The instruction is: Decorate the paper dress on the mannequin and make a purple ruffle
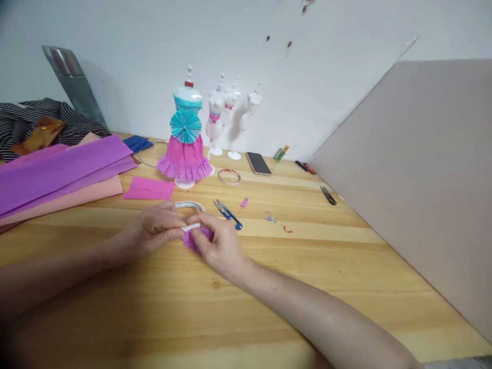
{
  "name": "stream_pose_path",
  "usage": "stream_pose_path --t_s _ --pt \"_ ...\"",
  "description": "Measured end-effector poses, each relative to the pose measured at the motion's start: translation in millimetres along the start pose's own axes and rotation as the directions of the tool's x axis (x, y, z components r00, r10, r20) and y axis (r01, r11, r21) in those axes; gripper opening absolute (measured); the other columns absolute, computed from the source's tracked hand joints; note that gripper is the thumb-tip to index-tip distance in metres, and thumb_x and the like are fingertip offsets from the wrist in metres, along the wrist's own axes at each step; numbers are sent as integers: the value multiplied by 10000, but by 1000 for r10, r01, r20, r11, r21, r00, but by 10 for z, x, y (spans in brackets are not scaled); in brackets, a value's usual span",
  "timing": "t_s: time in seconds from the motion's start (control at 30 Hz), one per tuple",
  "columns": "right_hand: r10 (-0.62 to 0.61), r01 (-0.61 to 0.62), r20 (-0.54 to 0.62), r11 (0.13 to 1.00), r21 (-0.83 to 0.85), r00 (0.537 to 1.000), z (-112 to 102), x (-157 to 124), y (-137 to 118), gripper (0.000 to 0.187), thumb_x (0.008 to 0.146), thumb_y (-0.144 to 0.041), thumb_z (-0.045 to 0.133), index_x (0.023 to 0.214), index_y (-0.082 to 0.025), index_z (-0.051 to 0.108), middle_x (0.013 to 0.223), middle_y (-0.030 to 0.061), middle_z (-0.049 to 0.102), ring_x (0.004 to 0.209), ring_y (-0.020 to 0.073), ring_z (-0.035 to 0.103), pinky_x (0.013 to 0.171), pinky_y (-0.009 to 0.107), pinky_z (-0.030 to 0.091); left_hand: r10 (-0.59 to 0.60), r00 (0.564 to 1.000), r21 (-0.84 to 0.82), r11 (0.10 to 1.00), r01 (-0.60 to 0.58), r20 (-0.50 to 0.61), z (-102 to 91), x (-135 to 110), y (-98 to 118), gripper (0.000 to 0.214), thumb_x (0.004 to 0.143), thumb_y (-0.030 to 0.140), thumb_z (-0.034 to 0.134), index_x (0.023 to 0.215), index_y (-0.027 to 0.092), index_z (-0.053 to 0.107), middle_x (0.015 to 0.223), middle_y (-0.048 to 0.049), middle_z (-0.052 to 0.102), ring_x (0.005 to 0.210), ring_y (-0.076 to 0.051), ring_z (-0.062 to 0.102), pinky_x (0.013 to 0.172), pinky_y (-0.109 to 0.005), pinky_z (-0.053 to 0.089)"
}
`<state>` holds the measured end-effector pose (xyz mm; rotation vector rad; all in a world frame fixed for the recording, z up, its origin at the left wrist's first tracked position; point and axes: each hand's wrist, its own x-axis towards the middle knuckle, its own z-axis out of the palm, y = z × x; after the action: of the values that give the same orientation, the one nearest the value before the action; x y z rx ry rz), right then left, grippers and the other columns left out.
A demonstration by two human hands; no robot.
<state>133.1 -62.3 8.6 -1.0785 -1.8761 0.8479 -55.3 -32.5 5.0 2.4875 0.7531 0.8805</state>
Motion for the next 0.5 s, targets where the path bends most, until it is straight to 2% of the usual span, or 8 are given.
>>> stream_pose_path --t_s 0.1,0.2,0.27,0.33,0.37,0.4,0.43,0.5 --pt "35 -35 -24 999 30 999 -34 24 -30 117 787 -251 553 822 -181 640 695 -3 614 567 112 487 563 242 373 -35 999 10 999 36 -40 -11 -4 23 312 919 302 478 686 178 645 588 9 573 643 -143 454 690 -282 339" --pt "158 -144 -67 974 174 985 -74 63 -23 138 761 -299 605 823 -177 625 568 -44 534 485 90 422 496 223 322 -92 972 -65 995 80 -215 -24 -36 56 227 901 335 504 966 187 662 949 -52 692 925 -198 541 851 -317 387" --pt "254 -225 -55 922 315 966 -95 94 -1 189 733 -335 645 814 -169 609 501 -66 495 446 79 406 467 210 300 -198 911 -134 978 159 -361 -37 -55 59 294 898 356 490 1097 175 609 1134 -91 645 1052 -216 532 933 -346 384" --pt "334 -287 -27 846 449 942 -108 127 20 248 697 -364 684 811 -161 599 478 -72 501 418 69 404 443 198 291 -350 825 -220 935 278 -443 -42 -61 40 299 903 392 461 1030 163 606 1036 -84 644 970 -206 556 880 -339 423" --pt "368 -311 -13 805 504 930 -114 142 27 268 679 -369 701 810 -161 596 472 -73 507 401 62 395 426 191 278 -421 792 -276 904 327 -442 -40 -58 24 310 905 417 443 954 161 612 927 -64 640 877 -192 562 809 -321 446" --pt "398 -331 -2 766 551 918 -119 157 31 281 663 -369 717 805 -162 591 462 -76 508 381 54 374 404 183 253 -480 779 -334 870 363 -404 -32 -52 9 338 905 441 427 888 160 614 833 -45 621 789 -177 552 734 -303 454" --pt "423 -349 12 730 588 906 -123 168 33 287 652 -367 729 797 -164 587 451 -77 507 362 47 353 383 177 223 -519 788 -387 836 388 -332 -18 -44 -4 364 897 462 426 848 156 617 772 -31 599 723 -164 535 672 -286 449" --pt "455 -370 39 668 646 890 -127 181 28 285 639 -354 744 774 -167 577 432 -78 505 334 35 316 357 169 166 -535 834 -457 780 428 -133 25 -30 -14 355 856 469 494 890 145 637 737 -12 571 663 -142 514 600 -256 430"
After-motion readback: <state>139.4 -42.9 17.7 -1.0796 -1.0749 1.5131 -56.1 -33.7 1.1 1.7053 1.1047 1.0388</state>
